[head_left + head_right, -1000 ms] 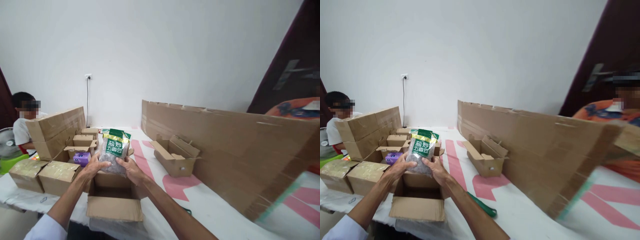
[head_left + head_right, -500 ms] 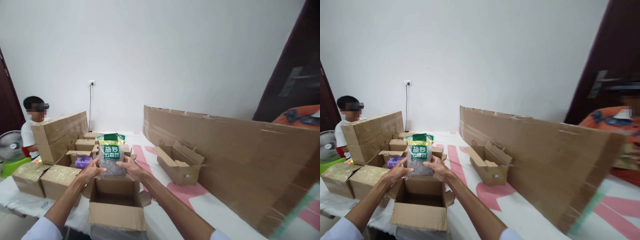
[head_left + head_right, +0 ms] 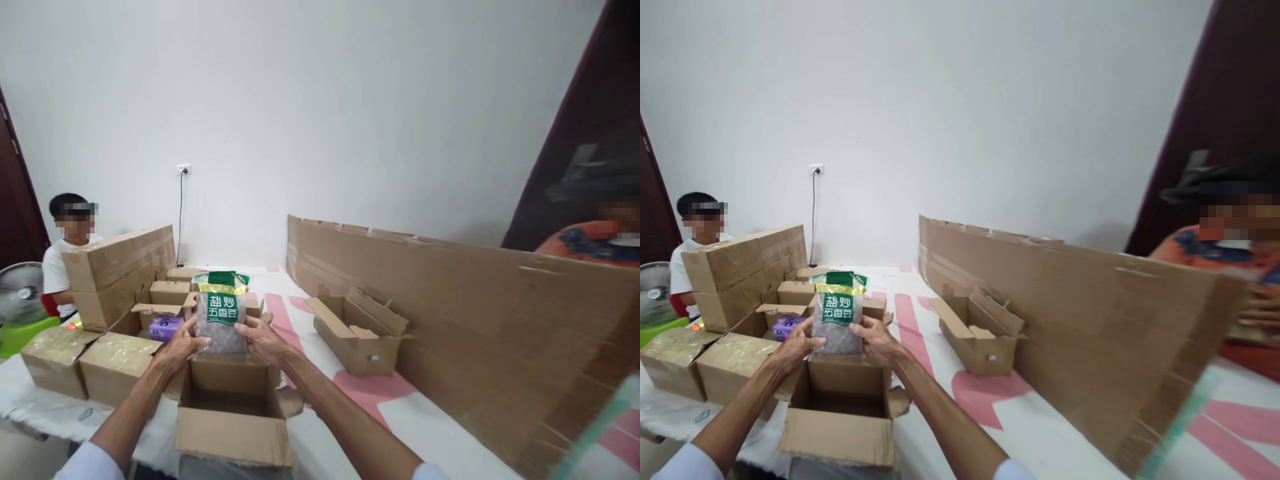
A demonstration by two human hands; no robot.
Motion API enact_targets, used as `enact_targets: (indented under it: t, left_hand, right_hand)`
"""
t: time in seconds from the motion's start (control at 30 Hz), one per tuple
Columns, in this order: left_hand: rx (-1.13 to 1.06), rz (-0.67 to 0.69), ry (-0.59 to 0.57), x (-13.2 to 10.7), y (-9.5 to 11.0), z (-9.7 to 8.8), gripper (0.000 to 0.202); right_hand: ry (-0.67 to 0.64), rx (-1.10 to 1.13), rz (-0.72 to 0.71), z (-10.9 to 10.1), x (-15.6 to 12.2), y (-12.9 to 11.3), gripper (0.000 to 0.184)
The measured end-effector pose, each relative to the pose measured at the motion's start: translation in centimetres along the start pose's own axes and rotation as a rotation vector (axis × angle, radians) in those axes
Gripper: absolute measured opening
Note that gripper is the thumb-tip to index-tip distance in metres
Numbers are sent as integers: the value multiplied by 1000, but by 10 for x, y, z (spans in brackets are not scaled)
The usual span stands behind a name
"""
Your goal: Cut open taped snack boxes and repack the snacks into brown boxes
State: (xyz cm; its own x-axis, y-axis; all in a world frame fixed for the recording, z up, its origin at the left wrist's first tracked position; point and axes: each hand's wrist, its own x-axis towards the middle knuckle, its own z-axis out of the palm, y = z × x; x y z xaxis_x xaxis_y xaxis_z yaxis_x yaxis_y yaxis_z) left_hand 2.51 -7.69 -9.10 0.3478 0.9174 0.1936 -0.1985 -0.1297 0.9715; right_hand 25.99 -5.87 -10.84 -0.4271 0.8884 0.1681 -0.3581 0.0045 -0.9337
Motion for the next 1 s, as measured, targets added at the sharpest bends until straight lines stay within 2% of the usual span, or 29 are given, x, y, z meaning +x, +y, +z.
enact_targets:
  t: [0.27,0.57,0.8,1.0]
  left_hand:
    - [5,9,-19,-5,-2,5,69]
    - [-45,20,-52,3,-12,-4,66]
    - [-56,22,-87,1,-5,-1,64]
    - [42,27,-123,1,6,-1,68]
  right_hand:
    - [24,-5,21,-1,-6,6,51]
    - [14,3,34,-6,-5,6,51]
    - [-110,64,-11,8,-9,-3,55]
    - [-32,83,-29,15,-11,-10,54]
